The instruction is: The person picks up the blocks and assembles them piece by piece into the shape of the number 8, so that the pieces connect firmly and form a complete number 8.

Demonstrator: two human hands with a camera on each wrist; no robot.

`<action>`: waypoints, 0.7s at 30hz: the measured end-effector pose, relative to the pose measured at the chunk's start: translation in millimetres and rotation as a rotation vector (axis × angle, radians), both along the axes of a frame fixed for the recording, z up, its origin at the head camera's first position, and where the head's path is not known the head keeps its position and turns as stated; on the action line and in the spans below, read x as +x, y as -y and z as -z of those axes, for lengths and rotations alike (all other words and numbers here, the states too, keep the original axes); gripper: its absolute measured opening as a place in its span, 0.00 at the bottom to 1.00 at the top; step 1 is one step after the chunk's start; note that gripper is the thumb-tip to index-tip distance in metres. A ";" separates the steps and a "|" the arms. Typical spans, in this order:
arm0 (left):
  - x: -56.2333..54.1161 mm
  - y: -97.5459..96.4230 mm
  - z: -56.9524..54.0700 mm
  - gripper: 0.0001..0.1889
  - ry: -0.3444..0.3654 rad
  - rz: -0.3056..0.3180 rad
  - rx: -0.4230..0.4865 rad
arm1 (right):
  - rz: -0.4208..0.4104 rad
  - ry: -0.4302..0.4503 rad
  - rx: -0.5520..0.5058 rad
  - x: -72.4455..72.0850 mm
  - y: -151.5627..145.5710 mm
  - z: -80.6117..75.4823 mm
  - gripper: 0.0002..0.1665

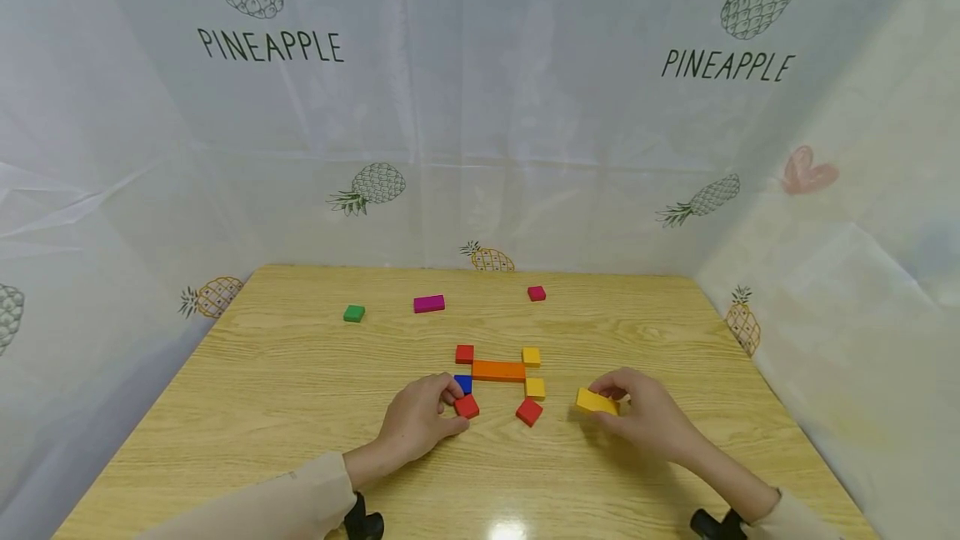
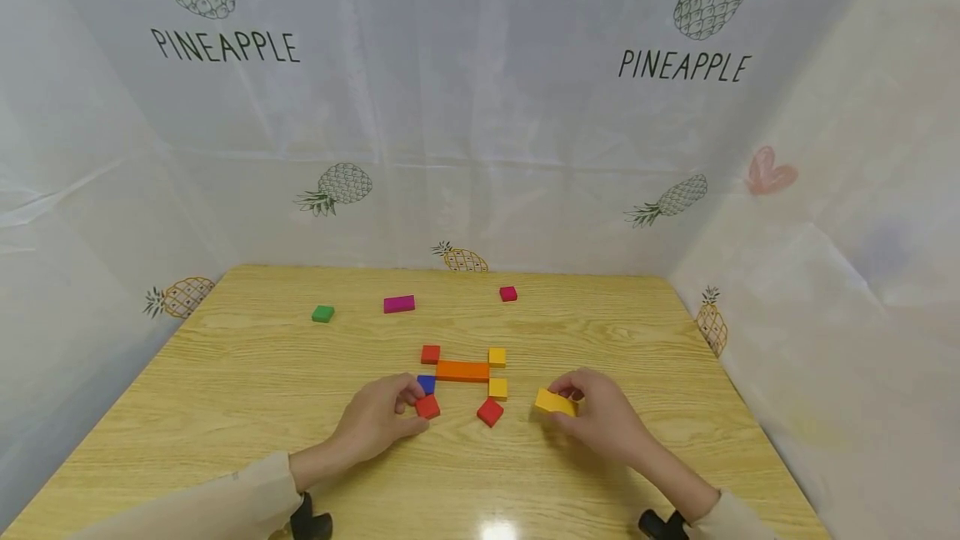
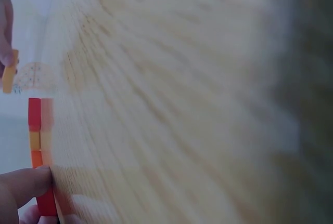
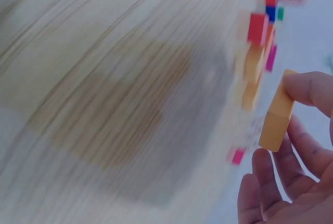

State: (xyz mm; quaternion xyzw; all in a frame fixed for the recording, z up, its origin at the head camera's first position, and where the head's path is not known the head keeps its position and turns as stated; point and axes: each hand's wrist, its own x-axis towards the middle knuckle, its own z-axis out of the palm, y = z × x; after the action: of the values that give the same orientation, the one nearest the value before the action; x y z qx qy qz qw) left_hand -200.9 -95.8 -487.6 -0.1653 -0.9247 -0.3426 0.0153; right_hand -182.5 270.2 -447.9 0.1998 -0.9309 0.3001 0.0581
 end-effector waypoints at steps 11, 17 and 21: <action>0.1 -1.1 -0.3 0.16 0.009 -0.006 -0.002 | -0.136 0.042 -0.023 -7.5 52.3 -1.6 0.15; -0.7 -1.5 -0.6 0.16 0.013 -0.005 -0.009 | -0.147 0.047 -0.027 -11.3 67.8 1.0 0.15; -1.1 -1.3 -0.4 0.16 0.006 -0.005 -0.012 | -0.153 0.055 -0.022 -13.2 77.2 2.2 0.15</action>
State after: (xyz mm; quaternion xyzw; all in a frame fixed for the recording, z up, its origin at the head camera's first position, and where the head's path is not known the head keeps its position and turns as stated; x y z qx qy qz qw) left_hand -201.9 -94.5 -487.2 -0.1619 -0.9271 -0.3377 0.0123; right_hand -195.7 193.0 -450.1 0.2615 -0.9107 0.3194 0.0115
